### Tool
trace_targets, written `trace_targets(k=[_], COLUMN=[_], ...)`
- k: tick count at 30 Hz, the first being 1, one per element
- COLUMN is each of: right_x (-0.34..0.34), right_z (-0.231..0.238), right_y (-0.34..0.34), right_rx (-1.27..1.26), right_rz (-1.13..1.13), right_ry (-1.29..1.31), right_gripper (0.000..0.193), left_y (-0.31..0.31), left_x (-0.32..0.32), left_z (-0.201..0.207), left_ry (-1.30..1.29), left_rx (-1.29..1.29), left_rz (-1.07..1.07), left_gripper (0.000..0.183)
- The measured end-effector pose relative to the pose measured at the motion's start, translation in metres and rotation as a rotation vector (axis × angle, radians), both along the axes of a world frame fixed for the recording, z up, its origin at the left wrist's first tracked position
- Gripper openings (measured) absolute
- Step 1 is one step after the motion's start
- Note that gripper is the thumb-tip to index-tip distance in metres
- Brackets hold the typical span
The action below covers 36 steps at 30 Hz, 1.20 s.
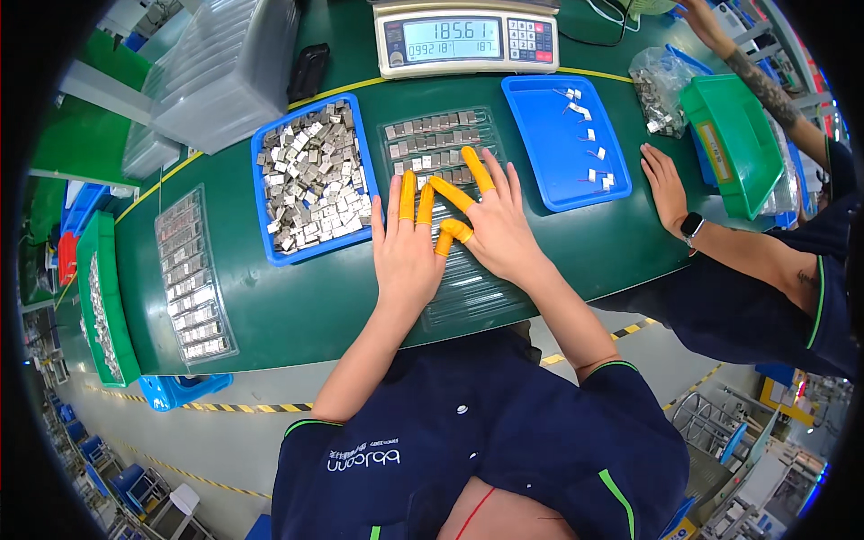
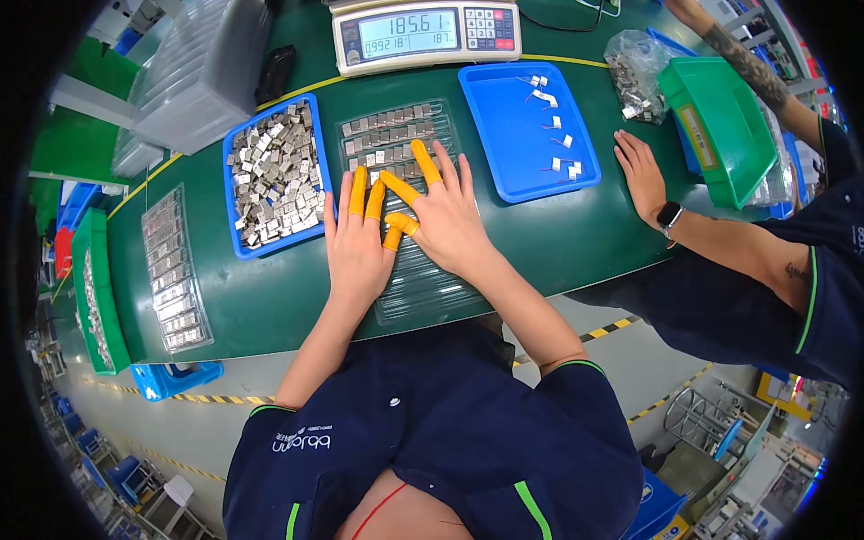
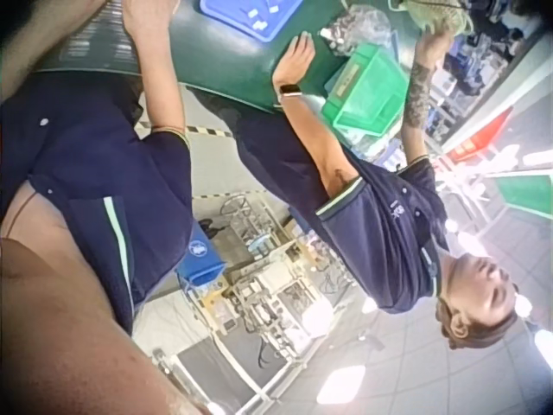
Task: The person picks small metallic components from a blue tray and places them into a clear plastic tray with multiple compartments. They handle the components one at a time, arranging them in rows within the compartments. The person also uses a digital scale to weigh a batch of components.
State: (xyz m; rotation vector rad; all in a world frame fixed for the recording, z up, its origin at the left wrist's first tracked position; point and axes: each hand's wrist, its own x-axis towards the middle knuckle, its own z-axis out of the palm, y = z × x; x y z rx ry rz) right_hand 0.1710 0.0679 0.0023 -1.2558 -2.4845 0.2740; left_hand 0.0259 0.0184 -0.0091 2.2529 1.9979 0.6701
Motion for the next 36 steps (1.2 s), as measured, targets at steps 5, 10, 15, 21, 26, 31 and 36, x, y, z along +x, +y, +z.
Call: trace_targets(k=[5,10,15,21,26,31,36], right_x=[0.002,0.003,0.005,0.006,0.02,0.029,0.035], right_z=[-0.008,-0.009,-0.01,-0.002,0.0,-0.006,0.001], right_y=[0.0,0.001,0.0,0.0,0.001,-0.002,-0.001], right_rx=[-0.017,-0.02,-0.016,0.026,0.054,0.028,0.088], right_rz=[-0.001,0.013,0.024,0.003,-0.224,-0.249,-0.291], right_ry=[-0.006,0.007,0.021,0.088,0.184,0.147,0.209], right_gripper=[0.049,0.05,0.05,0.05,0.044,0.038,0.036], left_y=[0.0,0.0,0.001,0.0,0.0,0.004,-0.001], left_x=[0.0,0.0,0.001,0.001,0.004,0.006,0.004], left_z=[-0.001,-0.002,-0.004,-0.002,0.008,0.007,0.017], left_ry=[0.009,0.02,0.038,0.004,-0.051,-0.083,-0.121], left_rx=[-0.002,-0.006,0.003,0.003,-0.021,-0.047,-0.075], left_rz=[-0.004,0.004,0.012,-0.003,-0.073,-0.153,-0.109], left_gripper=[0.048,0.047,0.05,0.047,0.051,0.053,0.052])
